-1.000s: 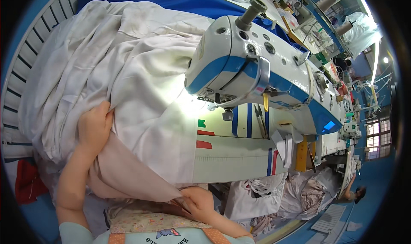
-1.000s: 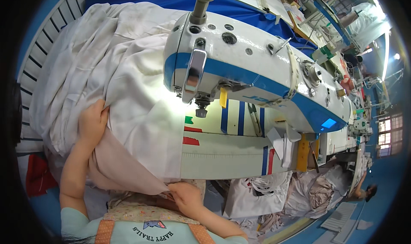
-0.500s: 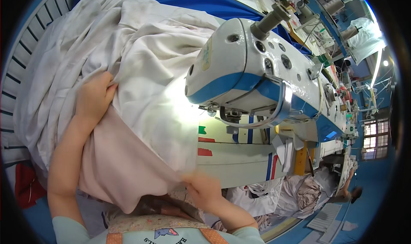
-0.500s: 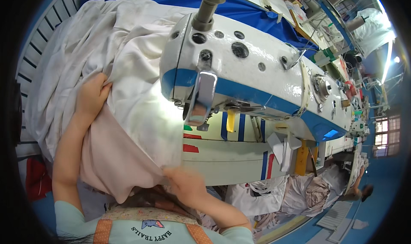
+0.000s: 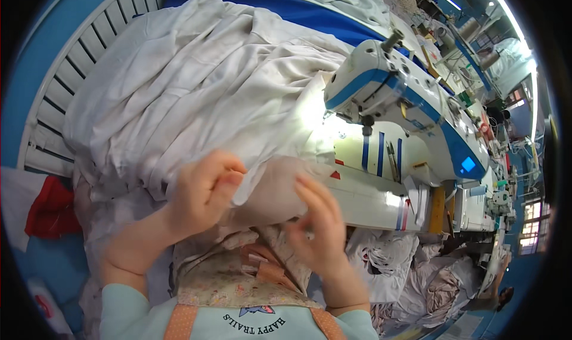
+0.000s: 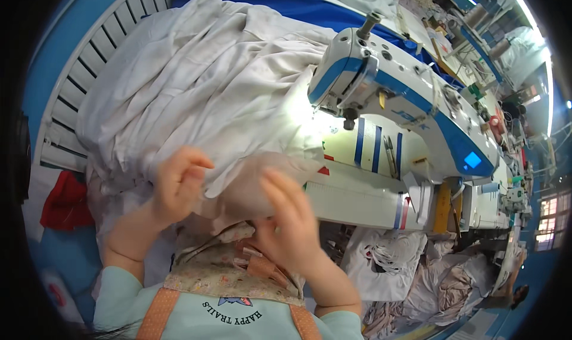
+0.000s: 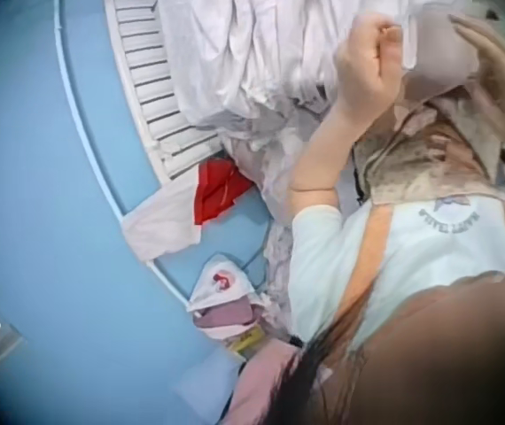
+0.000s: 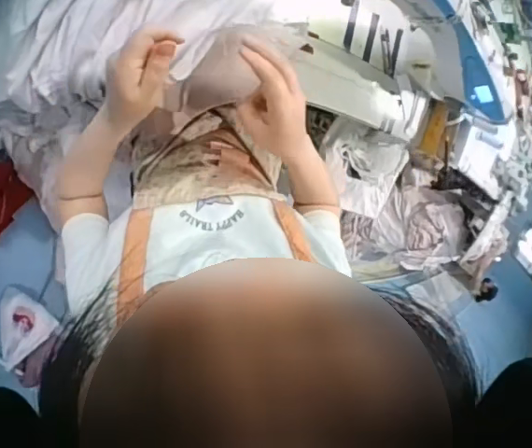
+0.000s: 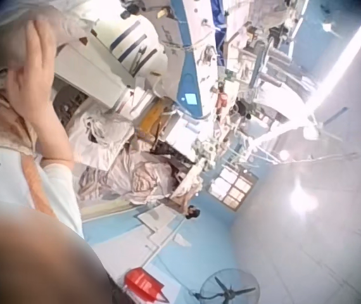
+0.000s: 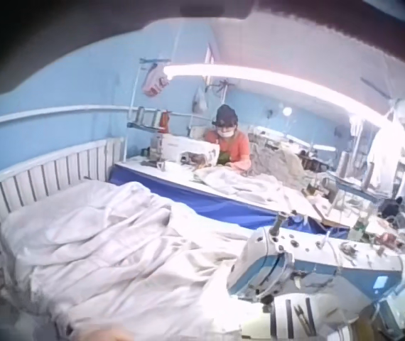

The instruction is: Using an industrial sewing machine to stitch together white fabric components for pillows.

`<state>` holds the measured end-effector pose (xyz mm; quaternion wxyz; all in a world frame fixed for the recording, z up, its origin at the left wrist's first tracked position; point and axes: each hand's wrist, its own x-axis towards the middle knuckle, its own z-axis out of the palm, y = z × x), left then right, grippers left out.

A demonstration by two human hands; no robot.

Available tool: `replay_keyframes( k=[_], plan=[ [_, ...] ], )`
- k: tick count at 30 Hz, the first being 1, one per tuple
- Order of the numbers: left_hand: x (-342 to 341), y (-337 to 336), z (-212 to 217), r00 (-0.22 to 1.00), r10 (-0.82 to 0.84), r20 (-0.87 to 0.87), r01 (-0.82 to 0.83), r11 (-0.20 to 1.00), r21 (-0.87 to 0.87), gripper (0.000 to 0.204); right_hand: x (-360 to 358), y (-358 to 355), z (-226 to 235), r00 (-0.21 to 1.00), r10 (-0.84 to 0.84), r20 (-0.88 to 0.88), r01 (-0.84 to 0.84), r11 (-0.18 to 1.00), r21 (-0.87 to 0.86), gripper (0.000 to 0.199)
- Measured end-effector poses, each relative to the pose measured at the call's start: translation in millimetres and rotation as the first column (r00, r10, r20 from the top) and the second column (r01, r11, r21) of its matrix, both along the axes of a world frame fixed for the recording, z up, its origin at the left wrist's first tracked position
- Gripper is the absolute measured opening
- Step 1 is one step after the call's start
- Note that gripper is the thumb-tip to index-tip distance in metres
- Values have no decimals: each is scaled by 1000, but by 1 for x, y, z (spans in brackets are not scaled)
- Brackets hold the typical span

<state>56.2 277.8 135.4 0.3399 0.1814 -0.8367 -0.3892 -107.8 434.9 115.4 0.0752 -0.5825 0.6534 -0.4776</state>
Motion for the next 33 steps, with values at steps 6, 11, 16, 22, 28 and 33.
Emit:
replay_keyframes(
  k=[6,11,16,22,28,33],
  plan=[
    [28,41,-12,976,-209,-60,217,937,275,27,53,1,1,986,166,-17,-167,982,-90,51],
    [54,60,-28,944,-321,-79,324,854,408,38,59,30,-13,997,74,25,-74,997,-18,19],
    [53,75,-37,957,-280,69,247,920,304,19,62,54,-21,993,52,104,-63,992,106,18],
    [50,82,-44,957,-260,131,235,955,182,8,66,71,-15,998,42,38,-47,990,134,16],
    [45,102,-51,942,-289,169,311,943,-120,12,68,82,-16,965,61,-257,-29,991,128,29],
    [47,74,-49,985,-111,129,129,981,-143,26,63,106,-18,975,68,-210,-40,990,135,24]
  ],
)
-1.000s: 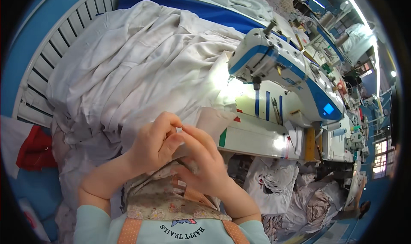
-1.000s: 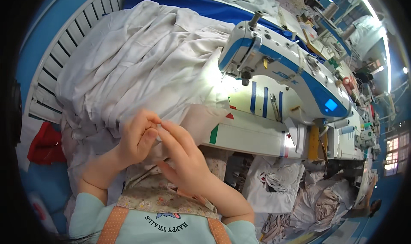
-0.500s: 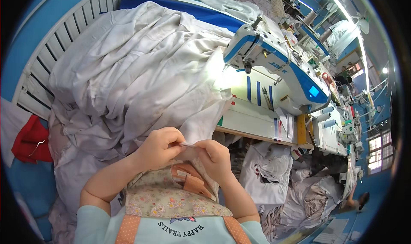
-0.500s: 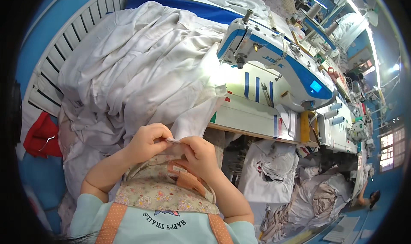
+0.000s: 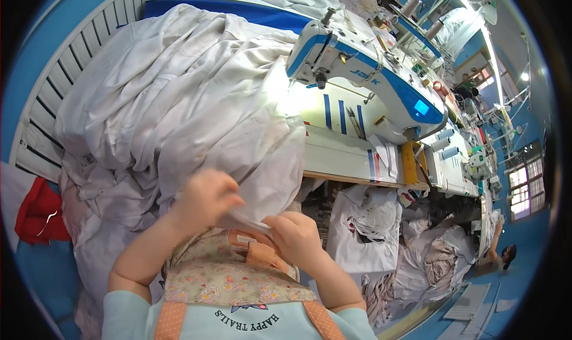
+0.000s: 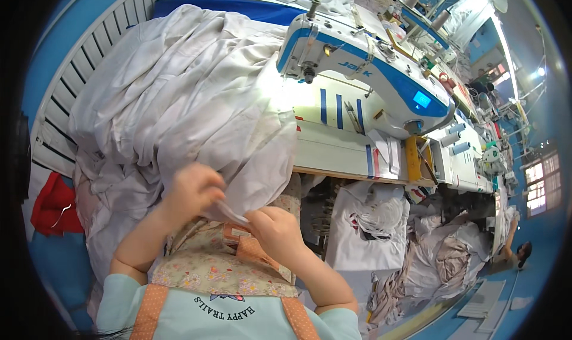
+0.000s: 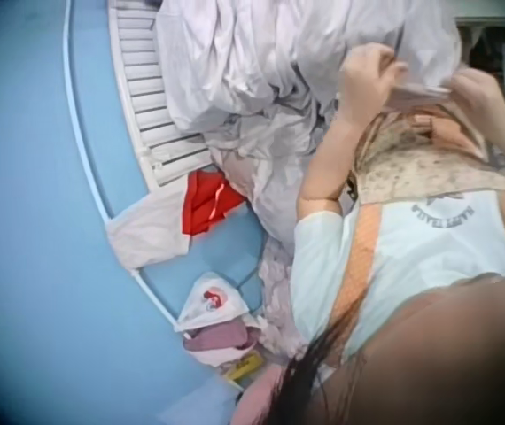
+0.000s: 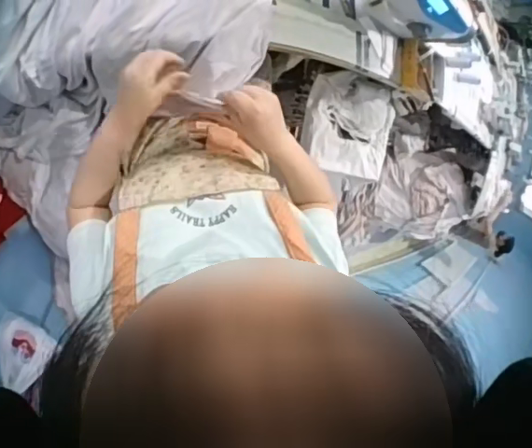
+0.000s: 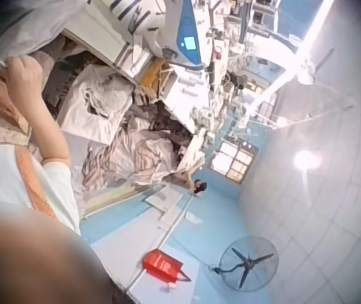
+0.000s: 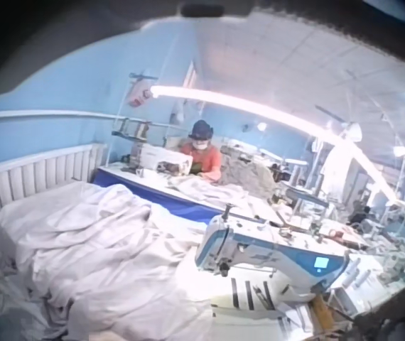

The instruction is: Using an industrial sewing machine to stitch together white fabric components for pillows.

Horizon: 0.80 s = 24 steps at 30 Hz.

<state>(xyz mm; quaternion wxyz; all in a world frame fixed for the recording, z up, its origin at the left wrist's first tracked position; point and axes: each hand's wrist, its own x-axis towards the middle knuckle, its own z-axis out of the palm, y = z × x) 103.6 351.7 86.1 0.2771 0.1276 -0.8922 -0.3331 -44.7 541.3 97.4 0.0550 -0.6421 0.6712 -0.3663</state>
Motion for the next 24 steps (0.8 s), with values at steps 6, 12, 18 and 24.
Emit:
replay_keyframes(
  k=[6,12,18,24],
  plan=[
    [-2,-88,-57,815,579,27,-486,708,-512,26,3,35,22,957,-130,257,157,984,-87,26],
    [-19,-157,2,877,465,123,-338,778,-530,12,-2,61,32,832,-79,549,167,980,-112,28],
    [-46,-275,93,890,451,-69,-368,621,-692,22,14,59,-32,506,-446,739,117,884,453,17],
    [-84,-314,131,854,517,-56,-449,679,-580,28,17,51,-79,294,-439,849,-33,883,468,17]
  ],
)
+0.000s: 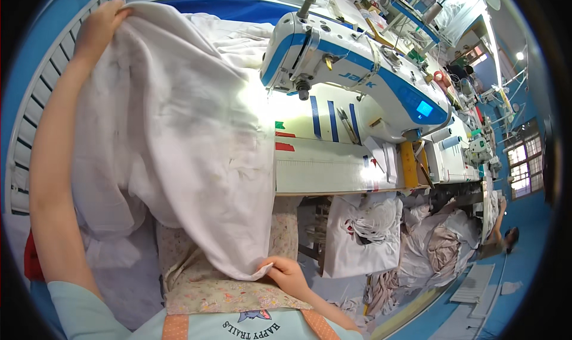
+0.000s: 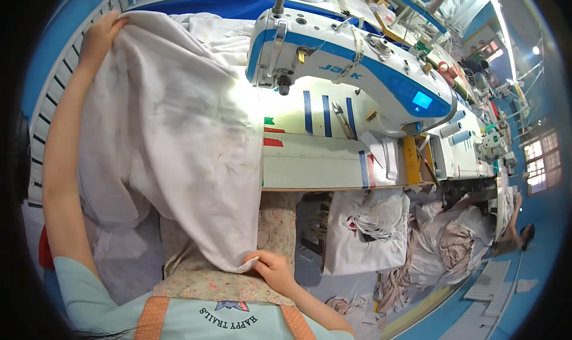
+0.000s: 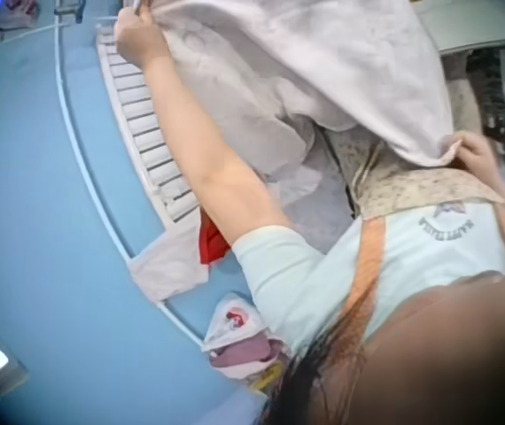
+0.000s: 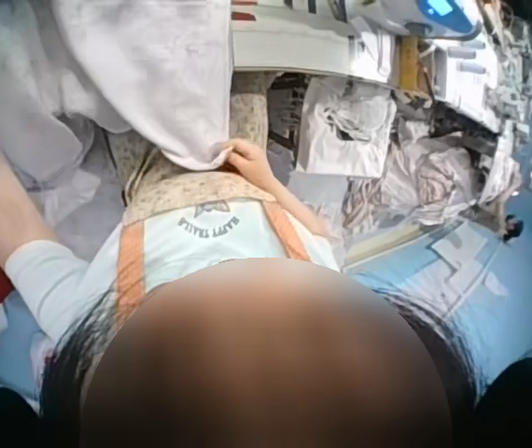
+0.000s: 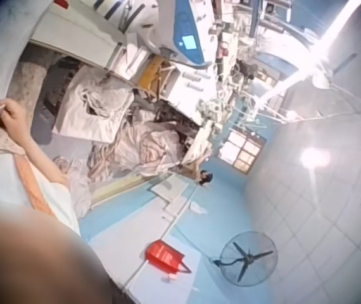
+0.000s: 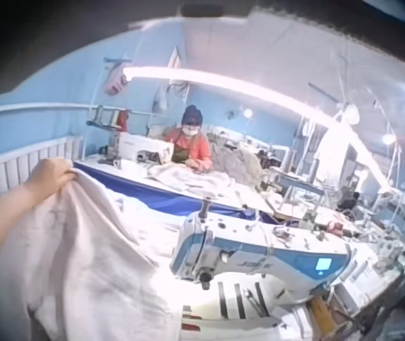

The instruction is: Using an industrial sewing machine to stitch together white fabric components for pillows.

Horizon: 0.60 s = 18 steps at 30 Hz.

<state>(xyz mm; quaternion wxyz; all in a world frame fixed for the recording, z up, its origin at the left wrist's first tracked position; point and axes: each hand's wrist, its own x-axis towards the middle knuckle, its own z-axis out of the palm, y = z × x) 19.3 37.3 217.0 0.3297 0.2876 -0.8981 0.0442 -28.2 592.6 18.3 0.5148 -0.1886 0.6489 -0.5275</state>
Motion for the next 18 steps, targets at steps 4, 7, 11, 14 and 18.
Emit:
replay_keyframes(
  k=[4,7,11,14,18],
  plan=[
    [5,70,-68,997,46,67,-67,933,353,66,-12,-12,-27,998,-8,65,2,996,91,15],
    [50,113,-142,933,18,361,-94,976,194,49,-20,-23,-44,999,48,21,-50,991,122,15],
    [72,60,-181,978,-25,208,-21,976,215,24,-30,-30,-53,992,114,49,-121,978,170,15],
    [47,15,-179,961,38,272,-91,978,185,22,-35,-41,-56,991,118,57,-125,982,144,15],
    [9,7,-177,945,143,294,-193,970,148,23,-46,-50,-64,966,239,-102,-219,960,176,15]
  ],
)
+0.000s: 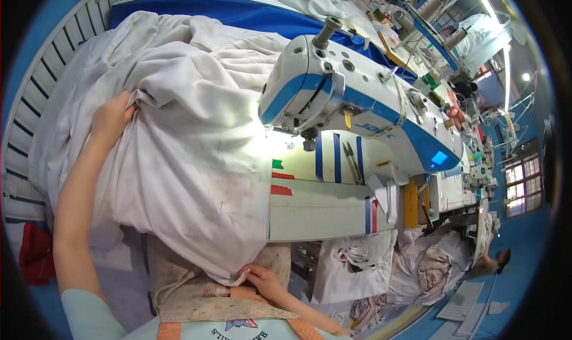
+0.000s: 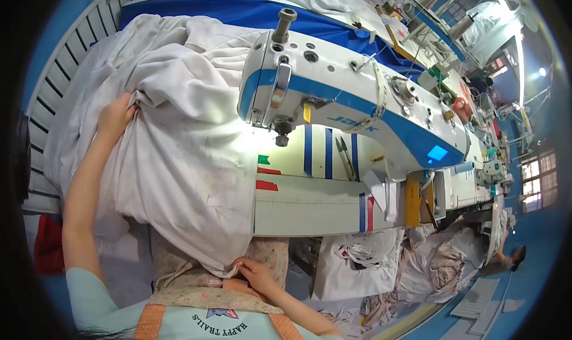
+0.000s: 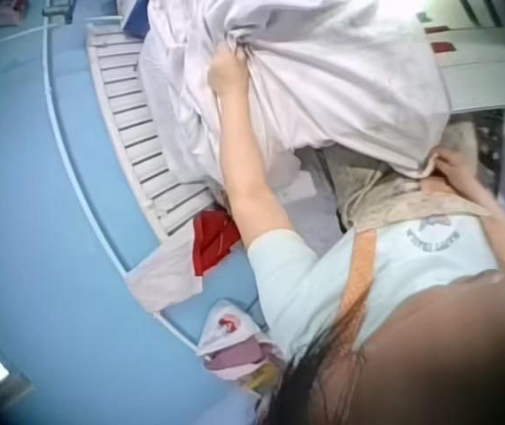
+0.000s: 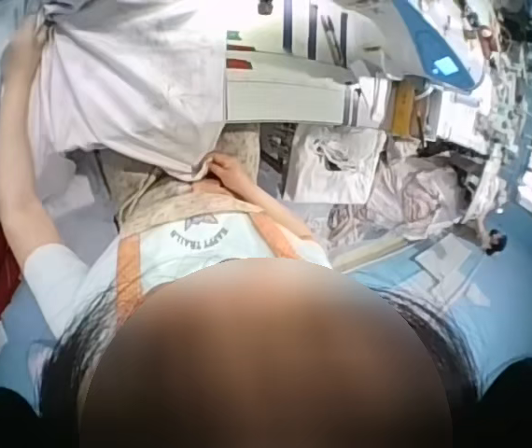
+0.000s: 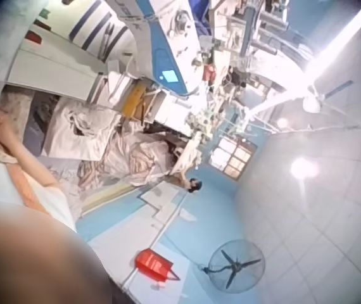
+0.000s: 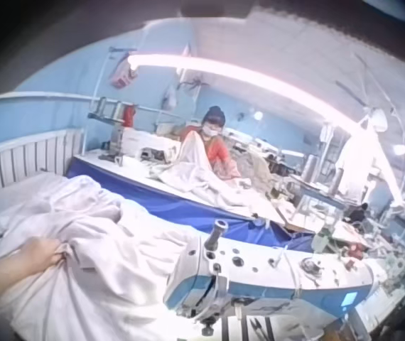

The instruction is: Using an industrial sewing machine to stitch together white fabric components for pillows.

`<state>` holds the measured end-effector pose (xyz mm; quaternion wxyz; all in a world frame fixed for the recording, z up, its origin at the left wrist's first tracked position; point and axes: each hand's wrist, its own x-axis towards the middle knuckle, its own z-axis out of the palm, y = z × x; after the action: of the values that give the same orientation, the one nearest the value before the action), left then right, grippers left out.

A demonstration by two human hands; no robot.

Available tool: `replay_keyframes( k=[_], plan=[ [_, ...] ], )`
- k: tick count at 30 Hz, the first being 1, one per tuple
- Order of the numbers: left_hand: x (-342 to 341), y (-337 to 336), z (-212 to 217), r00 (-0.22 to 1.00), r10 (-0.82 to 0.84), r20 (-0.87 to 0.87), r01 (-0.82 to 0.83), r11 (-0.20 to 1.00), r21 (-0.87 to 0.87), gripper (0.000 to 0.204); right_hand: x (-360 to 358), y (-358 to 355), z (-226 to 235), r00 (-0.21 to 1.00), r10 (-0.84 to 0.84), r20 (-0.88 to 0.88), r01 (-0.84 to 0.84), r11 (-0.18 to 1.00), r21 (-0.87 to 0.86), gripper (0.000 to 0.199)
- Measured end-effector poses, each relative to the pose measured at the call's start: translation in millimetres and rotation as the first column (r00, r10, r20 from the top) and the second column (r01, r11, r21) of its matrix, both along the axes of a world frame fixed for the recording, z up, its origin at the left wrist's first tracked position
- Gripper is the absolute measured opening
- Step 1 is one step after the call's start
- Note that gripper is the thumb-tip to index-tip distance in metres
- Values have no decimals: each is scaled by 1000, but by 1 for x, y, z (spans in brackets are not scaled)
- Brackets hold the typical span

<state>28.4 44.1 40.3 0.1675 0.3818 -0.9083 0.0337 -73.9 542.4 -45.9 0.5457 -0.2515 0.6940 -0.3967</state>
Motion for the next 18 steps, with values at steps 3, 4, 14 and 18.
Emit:
replay_keyframes(
  k=[3,4,14,18],
  plan=[
    [-9,13,-1,999,30,20,-30,1000,-10,24,-4,0,-8,994,13,-107,-14,1000,-9,16],
    [-9,16,-2,999,49,11,-49,999,-9,24,-6,-1,-11,993,-4,-119,1,1000,-20,15],
    [-31,-4,-9,997,44,62,-41,997,-60,19,-33,-14,-6,975,1,-223,-17,997,-73,18],
    [-46,-11,-6,998,33,50,-30,997,-66,17,-42,-16,-3,888,-79,-453,-9,982,-189,19]
  ],
)
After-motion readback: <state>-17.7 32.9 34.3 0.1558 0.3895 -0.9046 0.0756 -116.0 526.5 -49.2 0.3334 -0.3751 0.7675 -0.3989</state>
